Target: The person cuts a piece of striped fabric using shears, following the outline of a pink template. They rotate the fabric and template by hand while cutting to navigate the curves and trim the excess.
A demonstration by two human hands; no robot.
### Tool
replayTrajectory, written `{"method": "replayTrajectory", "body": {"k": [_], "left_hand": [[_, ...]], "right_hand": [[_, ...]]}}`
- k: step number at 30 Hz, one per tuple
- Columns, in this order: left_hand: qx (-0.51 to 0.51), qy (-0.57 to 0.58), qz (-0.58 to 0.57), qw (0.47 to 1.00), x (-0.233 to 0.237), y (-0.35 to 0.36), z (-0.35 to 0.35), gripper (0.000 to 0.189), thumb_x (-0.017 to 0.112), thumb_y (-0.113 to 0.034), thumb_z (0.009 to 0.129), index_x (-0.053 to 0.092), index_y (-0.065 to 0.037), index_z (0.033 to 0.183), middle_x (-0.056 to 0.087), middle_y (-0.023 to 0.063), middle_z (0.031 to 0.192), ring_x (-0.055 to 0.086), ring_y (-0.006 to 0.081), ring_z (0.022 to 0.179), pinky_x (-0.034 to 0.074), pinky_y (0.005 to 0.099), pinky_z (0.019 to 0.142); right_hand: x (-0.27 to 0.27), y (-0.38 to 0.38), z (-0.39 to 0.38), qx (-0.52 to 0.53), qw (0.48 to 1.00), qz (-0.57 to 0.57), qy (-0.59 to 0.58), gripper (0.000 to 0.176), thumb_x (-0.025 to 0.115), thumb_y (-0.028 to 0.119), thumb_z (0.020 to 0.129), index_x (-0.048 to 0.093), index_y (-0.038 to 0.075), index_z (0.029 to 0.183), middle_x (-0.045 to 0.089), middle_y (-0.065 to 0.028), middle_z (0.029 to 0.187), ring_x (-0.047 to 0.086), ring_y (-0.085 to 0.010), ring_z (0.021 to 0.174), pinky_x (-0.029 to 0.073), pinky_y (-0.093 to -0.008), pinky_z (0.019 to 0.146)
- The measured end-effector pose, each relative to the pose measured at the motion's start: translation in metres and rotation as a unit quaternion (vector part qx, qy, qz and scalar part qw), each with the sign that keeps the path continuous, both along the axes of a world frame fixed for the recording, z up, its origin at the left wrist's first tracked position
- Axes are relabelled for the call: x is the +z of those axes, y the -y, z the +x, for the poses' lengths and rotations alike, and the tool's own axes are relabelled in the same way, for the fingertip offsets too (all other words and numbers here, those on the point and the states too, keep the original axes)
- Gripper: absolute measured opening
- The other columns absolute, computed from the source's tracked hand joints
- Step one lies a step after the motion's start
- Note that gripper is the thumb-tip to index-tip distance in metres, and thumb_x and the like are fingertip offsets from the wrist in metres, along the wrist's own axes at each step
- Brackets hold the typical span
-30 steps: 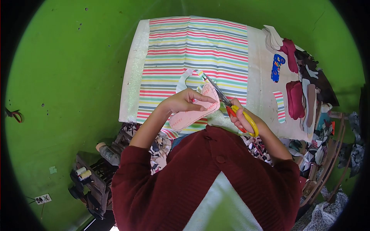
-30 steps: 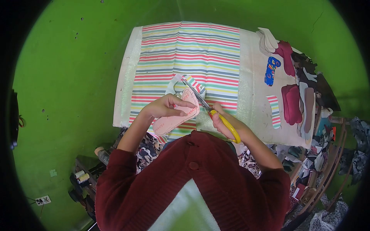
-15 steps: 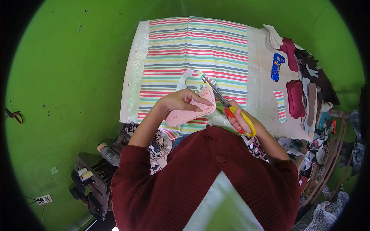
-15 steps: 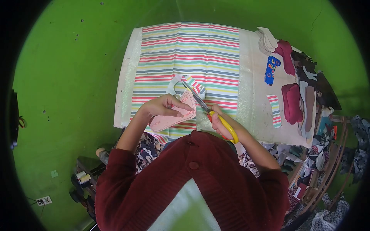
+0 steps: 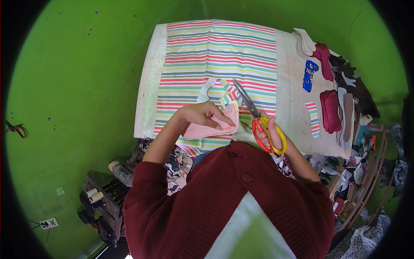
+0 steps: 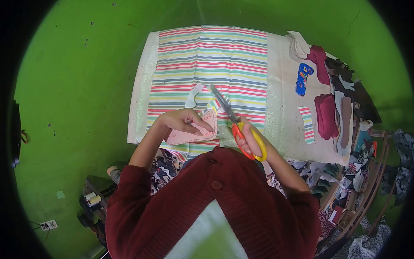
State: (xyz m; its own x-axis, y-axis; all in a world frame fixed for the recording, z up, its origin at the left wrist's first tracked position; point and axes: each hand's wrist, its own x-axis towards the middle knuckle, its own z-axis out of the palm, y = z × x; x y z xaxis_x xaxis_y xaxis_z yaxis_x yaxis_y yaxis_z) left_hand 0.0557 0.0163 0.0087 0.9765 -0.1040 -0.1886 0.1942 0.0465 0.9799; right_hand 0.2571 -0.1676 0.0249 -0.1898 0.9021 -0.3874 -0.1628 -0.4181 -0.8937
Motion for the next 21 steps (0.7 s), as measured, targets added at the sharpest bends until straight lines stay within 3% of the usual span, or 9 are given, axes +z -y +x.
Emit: {"method": "replayTrajectory", "body": {"k": [5,7,8,9,11,12,15,16,21], "left_hand": [[-0.005,0.000,0.016,1.000,0.004,-0.001,-0.001,0.037,0.060,0.003,0.071,0.058,-0.006,0.107,0.062,0.0027,0.090,0.050,0.0046,0.076,0.040,0.0204,0.069],[0.010,-0.018,0.019,1.000,0.001,-0.002,-0.002,0.038,0.060,0.004,0.071,0.058,-0.006,0.107,0.062,0.0036,0.090,0.050,0.0046,0.075,0.040,0.0205,0.068],[0.010,-0.017,0.020,1.000,0.001,-0.002,-0.002,0.038,0.060,0.004,0.071,0.058,-0.006,0.107,0.062,0.0036,0.090,0.050,0.0046,0.075,0.040,0.0205,0.068],[0.018,-0.017,0.023,0.999,0.001,-0.001,-0.001,0.038,0.059,0.004,0.071,0.058,-0.006,0.107,0.062,0.0037,0.089,0.050,0.0047,0.074,0.040,0.0206,0.068],[0.025,-0.018,0.027,0.999,0.003,0.001,0.000,0.038,0.059,0.004,0.071,0.058,-0.006,0.107,0.062,0.0038,0.089,0.050,0.0048,0.073,0.040,0.0206,0.067],[0.027,-0.014,0.022,0.999,0.008,0.002,0.002,0.034,0.059,0.004,0.070,0.060,-0.004,0.103,0.061,0.0029,0.088,0.049,0.0049,0.074,0.040,0.0208,0.067],[0.024,0.004,-0.010,1.000,0.003,0.007,0.006,0.025,0.060,0.006,0.070,0.059,-0.001,0.094,0.057,0.0022,0.088,0.048,0.0068,0.079,0.039,0.0216,0.069],[0.021,0.019,-0.037,0.999,-0.002,0.008,0.007,0.021,0.060,0.007,0.069,0.056,-0.001,0.088,0.055,0.0024,0.089,0.048,0.0085,0.084,0.038,0.0221,0.072],[0.032,0.102,0.049,0.993,-0.012,0.011,0.010,0.035,0.064,0.006,0.067,0.046,-0.004,0.096,0.047,0.0028,0.099,0.047,0.0094,0.087,0.038,0.0232,0.073]], "right_hand": [[-0.011,-0.005,0.000,-0.094,0.993,0.035,-0.065,0.064,0.021,0.065,0.080,0.033,0.009,0.107,0.031,0.0035,0.059,0.029,-0.0029,0.046,0.027,-0.0171,0.039],[-0.012,-0.010,-0.004,-0.143,0.979,-0.049,-0.135,0.065,0.022,0.067,0.078,0.035,0.009,0.105,0.031,0.0035,0.060,0.029,-0.0030,0.045,0.027,-0.0170,0.040],[-0.016,-0.010,-0.005,-0.157,0.967,-0.075,-0.183,0.051,0.038,0.055,0.083,0.036,0.009,0.107,0.034,0.0030,0.061,0.032,-0.0027,0.048,0.028,-0.0175,0.041],[-0.019,-0.010,-0.009,-0.158,0.968,-0.074,-0.183,0.051,0.038,0.055,0.083,0.036,0.009,0.107,0.034,0.0030,0.061,0.032,-0.0027,0.048,0.028,-0.0175,0.041],[-0.024,-0.011,-0.020,-0.144,0.989,0.028,-0.035,0.040,0.055,0.030,0.083,0.035,0.008,0.111,0.039,0.0020,0.064,0.035,-0.0029,0.050,0.028,-0.0181,0.042],[-0.024,-0.013,-0.022,-0.137,0.989,0.055,-0.001,0.045,0.060,0.008,0.076,0.034,0.006,0.112,0.042,0.0016,0.065,0.038,-0.0037,0.051,0.031,-0.0187,0.043],[-0.028,-0.021,-0.034,-0.136,0.982,0.130,-0.025,0.043,0.060,0.006,0.076,0.034,0.005,0.110,0.044,0.0018,0.065,0.041,-0.0045,0.050,0.033,-0.0189,0.043],[-0.025,-0.021,-0.037,-0.148,0.983,0.100,-0.038,0.036,0.060,0.003,0.075,0.039,0.004,0.104,0.047,0.0012,0.064,0.044,-0.0050,0.050,0.034,-0.0194,0.044],[-0.034,-0.027,-0.039,-0.144,0.982,0.035,-0.119,0.020,0.057,0.001,0.075,0.047,0.003,0.092,0.050,-0.0003,0.062,0.045,-0.0059,0.048,0.034,-0.0197,0.043]]}}
